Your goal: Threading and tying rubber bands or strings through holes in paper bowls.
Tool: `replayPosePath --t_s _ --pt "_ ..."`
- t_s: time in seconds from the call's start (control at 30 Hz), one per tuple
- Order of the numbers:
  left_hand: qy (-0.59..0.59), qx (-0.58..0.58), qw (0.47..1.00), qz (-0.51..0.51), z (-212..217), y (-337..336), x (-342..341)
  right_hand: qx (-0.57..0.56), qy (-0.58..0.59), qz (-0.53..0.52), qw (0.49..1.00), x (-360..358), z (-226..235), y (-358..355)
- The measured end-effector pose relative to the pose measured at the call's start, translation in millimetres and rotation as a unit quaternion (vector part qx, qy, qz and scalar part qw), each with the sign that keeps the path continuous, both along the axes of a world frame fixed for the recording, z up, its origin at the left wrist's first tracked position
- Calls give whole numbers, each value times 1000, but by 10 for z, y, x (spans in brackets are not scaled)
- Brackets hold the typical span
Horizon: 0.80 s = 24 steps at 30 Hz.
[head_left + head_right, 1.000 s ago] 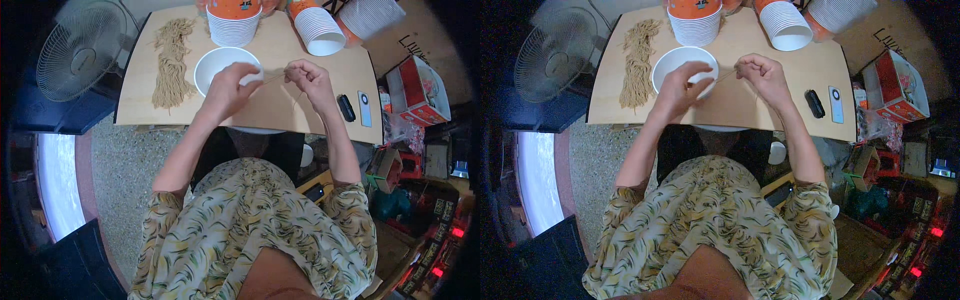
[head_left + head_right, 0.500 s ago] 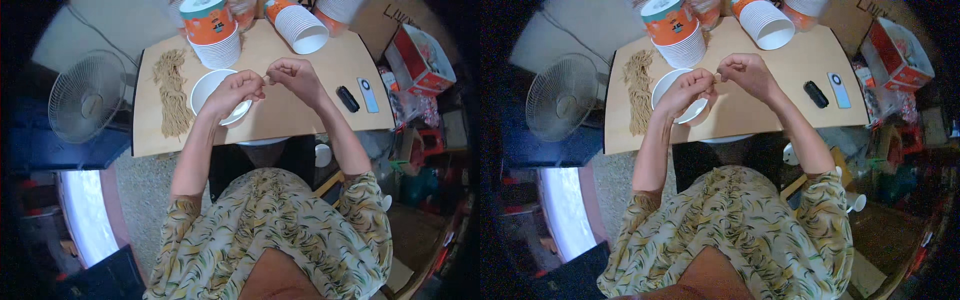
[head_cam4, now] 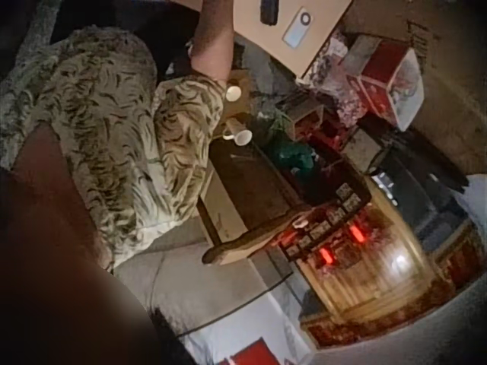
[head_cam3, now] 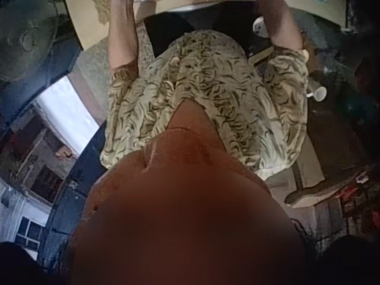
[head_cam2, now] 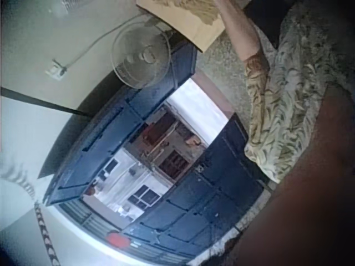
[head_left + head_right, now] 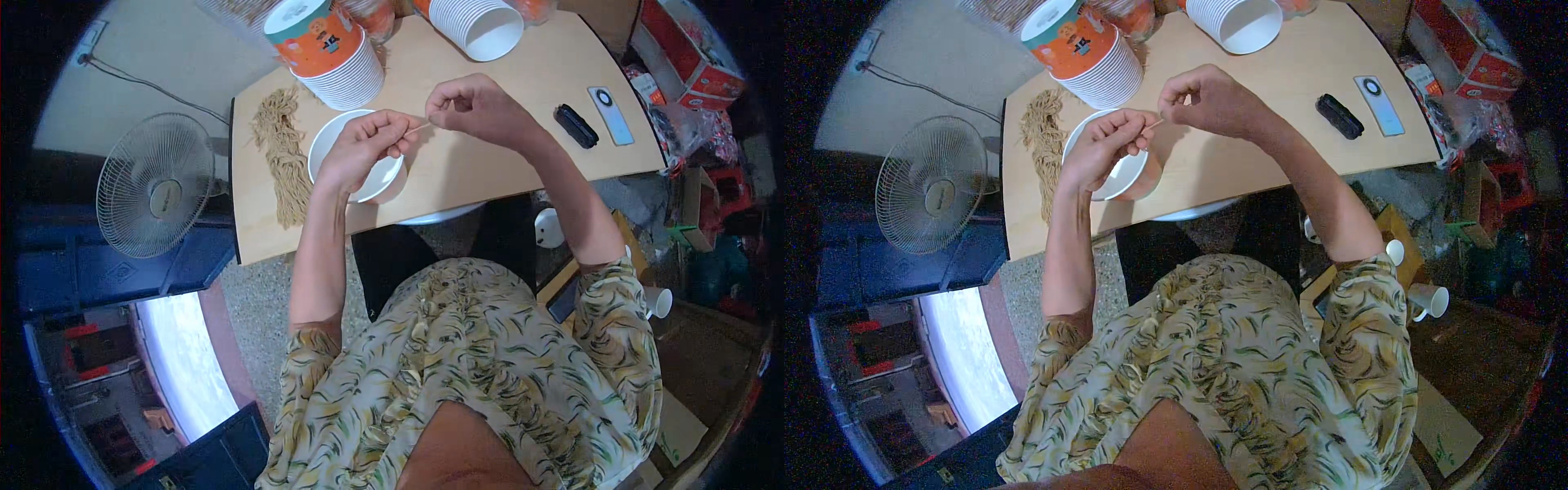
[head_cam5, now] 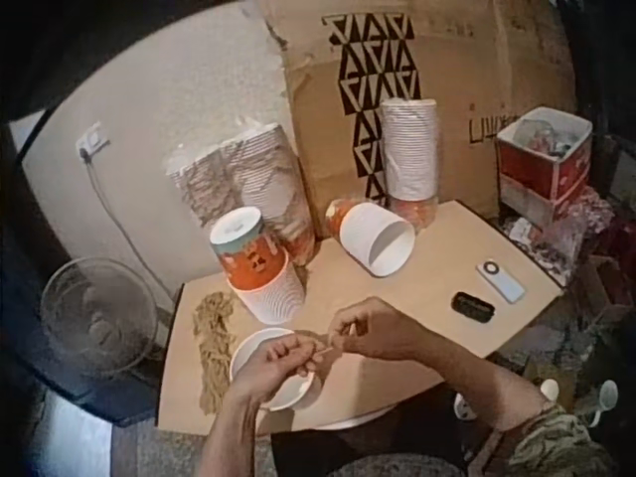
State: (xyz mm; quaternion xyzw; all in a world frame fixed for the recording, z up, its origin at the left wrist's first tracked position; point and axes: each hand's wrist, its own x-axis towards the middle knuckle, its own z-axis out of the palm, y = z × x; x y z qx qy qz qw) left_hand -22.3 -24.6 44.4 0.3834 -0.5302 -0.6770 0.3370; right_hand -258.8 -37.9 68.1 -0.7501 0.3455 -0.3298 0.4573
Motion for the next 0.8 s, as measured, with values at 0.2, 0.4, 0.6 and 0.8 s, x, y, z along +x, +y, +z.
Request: replayPosePath --t_s 0.2,0.4,0.6,0.8 --pt "-48 -26 998 -10 39 17 8 -33 4 -13 999 -19 -43 -38" --pt "-73 -29 997 -8 29 48 48 5 -22 -8 1000 49 -106 -52" --pt "-59 -31 998 8 -17 88 96 2 -69 14 998 138 -222 -49" --pt "-70 -27 997 20 -45 129 126 38 -52 23 998 189 -177 6"
